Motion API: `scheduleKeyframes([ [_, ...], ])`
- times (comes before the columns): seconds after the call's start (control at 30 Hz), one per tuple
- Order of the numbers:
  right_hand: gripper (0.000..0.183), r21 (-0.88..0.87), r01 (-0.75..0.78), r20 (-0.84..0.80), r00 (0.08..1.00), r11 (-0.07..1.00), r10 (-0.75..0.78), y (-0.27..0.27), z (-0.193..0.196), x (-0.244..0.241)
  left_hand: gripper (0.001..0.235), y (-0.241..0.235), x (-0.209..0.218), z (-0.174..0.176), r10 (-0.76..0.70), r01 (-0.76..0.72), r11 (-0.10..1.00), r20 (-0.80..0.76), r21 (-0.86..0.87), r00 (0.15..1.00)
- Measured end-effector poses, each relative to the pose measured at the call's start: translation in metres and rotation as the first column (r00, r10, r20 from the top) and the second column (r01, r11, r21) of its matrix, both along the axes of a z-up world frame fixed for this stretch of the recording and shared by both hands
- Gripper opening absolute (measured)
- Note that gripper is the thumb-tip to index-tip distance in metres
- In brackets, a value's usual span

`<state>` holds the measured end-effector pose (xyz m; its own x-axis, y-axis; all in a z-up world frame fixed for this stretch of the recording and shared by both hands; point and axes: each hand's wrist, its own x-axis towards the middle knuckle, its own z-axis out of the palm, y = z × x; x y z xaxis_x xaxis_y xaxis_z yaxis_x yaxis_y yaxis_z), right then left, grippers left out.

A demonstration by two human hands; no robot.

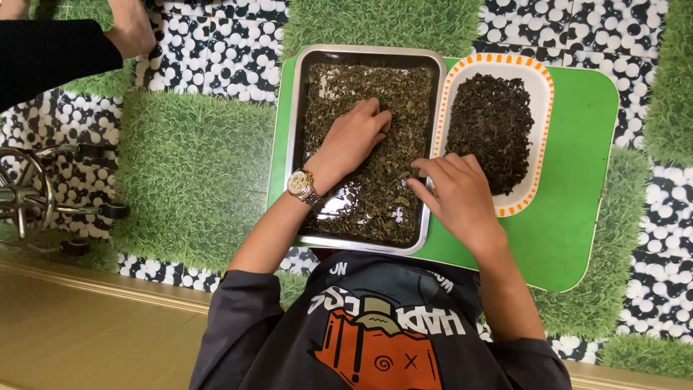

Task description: Sorting dried tea leaves by hand to separate different grades or remove stems.

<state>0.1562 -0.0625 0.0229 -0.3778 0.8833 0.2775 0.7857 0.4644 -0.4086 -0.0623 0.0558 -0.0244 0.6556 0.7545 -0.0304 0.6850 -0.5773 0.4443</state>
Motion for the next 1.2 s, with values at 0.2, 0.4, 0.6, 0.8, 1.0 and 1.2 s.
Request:
scheduleKeyframes([
  [0.2,0.022,0.034,-0.003,0.000,1.000,0.999,0.003,0.003,-0.003,0.006,0.012,-0.010,-0.010,0.031,0.031,-0.037,0.999,0.154,0.036,0.988],
  [0.4,0.015,0.019,0.023,-0.117,0.993,1.000,-0.021,0.008,-0.012,0.000,0.004,-0.040,-0.016,0.036,0.055,-0.074,0.997,0.377,0.034,0.925],
  [0.6,0.016,0.003,-0.008,-0.328,0.945,1.000,0.009,0.014,-0.014,-0.016,0.009,-0.069,-0.018,0.042,-0.006,-0.057,0.993,0.516,0.105,0.857],
  [0.8,0.009,-0.019,-0.029,-0.374,0.927,0.999,0.020,0.010,-0.016,-0.025,0.011,-0.084,-0.018,0.051,0.034,-0.074,0.996,0.552,0.052,0.833],
  [1.0,0.009,-0.010,-0.055,-0.434,0.900,0.998,0.045,0.005,-0.030,-0.023,0.017,-0.092,-0.020,0.037,0.060,-0.093,0.995,0.577,0.027,0.814],
  [1.2,0.010,-0.034,-0.063,-0.485,0.873,0.997,0.038,0.005,-0.031,-0.026,0.017,-0.094,-0.020,0.041,0.076,-0.094,0.996,0.591,-0.001,0.803],
])
